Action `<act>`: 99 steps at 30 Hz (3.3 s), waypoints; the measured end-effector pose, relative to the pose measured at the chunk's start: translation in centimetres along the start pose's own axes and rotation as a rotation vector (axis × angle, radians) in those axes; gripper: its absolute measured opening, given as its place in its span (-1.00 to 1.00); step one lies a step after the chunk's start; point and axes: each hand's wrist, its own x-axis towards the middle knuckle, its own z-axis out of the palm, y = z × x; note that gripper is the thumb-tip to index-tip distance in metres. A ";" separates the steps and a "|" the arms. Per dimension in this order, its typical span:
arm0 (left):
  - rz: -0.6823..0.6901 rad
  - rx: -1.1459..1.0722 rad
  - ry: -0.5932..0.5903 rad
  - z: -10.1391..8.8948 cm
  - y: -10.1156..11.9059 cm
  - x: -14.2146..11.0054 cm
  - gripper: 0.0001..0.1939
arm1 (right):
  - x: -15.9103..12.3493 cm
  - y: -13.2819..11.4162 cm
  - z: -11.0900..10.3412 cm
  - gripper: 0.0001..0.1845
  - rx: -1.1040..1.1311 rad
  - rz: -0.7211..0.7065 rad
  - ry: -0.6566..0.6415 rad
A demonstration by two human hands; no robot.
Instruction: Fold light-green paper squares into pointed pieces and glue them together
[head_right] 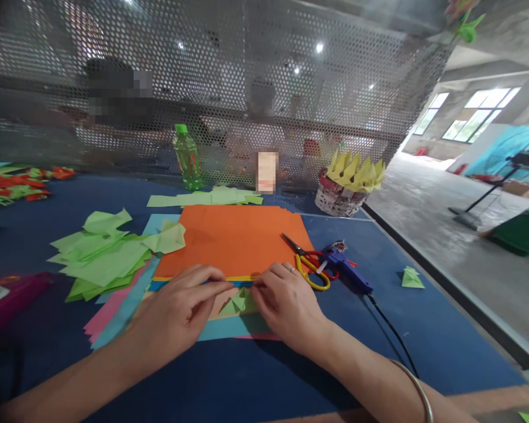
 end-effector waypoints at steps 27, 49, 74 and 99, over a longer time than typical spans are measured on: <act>-0.103 -0.209 -0.005 0.0 -0.4 0.0 -0.86 | 0.0 -0.1 -1.5 -0.79 0.251 0.163 -0.019; -0.089 -0.262 0.141 0.6 -1.0 0.1 -0.89 | 0.4 0.0 -1.4 -0.85 0.334 0.220 -0.119; -0.463 -0.782 -0.066 1.0 -2.3 1.3 -0.66 | 1.0 0.8 -0.6 -0.78 0.562 0.293 -0.158; -0.316 -0.526 0.038 0.2 -2.3 1.0 -0.84 | 9.4 5.5 0.5 -0.71 -0.004 0.280 -0.010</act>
